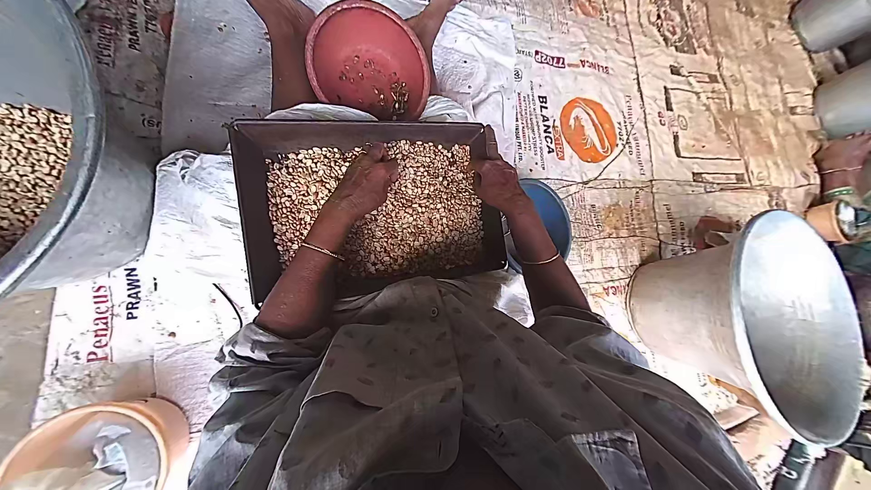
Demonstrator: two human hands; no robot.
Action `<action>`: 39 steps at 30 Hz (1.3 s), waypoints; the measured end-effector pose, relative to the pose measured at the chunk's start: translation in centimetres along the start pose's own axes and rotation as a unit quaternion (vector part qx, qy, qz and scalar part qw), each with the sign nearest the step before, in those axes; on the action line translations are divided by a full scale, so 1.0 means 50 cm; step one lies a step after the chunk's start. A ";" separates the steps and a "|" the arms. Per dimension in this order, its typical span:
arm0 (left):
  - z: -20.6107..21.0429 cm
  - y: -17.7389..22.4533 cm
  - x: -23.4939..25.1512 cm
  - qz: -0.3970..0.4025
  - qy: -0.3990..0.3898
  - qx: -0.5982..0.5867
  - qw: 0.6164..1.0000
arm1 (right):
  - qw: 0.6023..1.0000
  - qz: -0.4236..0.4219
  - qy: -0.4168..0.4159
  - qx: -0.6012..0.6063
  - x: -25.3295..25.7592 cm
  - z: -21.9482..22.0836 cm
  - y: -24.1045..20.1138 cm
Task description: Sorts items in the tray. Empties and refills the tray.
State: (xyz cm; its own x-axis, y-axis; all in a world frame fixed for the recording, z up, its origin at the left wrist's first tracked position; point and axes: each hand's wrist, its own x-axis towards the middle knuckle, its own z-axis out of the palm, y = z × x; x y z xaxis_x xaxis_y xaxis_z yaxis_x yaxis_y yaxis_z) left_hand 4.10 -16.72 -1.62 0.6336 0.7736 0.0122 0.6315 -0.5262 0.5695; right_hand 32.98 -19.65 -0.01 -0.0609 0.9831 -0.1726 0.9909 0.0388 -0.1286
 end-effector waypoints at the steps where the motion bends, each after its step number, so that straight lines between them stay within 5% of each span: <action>1: 0.000 -0.001 0.000 0.002 0.001 0.000 1.000 | 1.000 0.005 -0.002 0.001 0.001 -0.001 -0.003; 15: 0.003 -0.007 0.000 0.001 0.007 0.001 1.000 | 0.963 -0.004 0.198 0.184 0.003 0.050 0.030; 19: 0.002 -0.005 0.000 0.002 0.002 0.002 1.000 | 0.979 -0.062 0.139 0.136 -0.011 0.053 0.034; 26: 0.002 -0.005 0.000 0.003 0.004 0.002 1.000 | 0.999 0.010 0.024 -0.041 0.010 0.009 -0.016; 39: 0.000 -0.008 -0.001 0.006 0.004 -0.005 1.000 | 0.993 -0.072 0.031 -0.083 -0.013 0.011 -0.023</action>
State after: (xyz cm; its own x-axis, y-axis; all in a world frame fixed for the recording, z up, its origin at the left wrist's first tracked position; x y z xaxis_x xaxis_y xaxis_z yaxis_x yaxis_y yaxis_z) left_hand 3.82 -16.56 -1.82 0.6369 0.7705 0.0253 0.6202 -0.5316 0.5768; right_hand 31.82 -20.43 -0.29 -0.2015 0.9740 -0.1033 0.9788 0.2043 0.0166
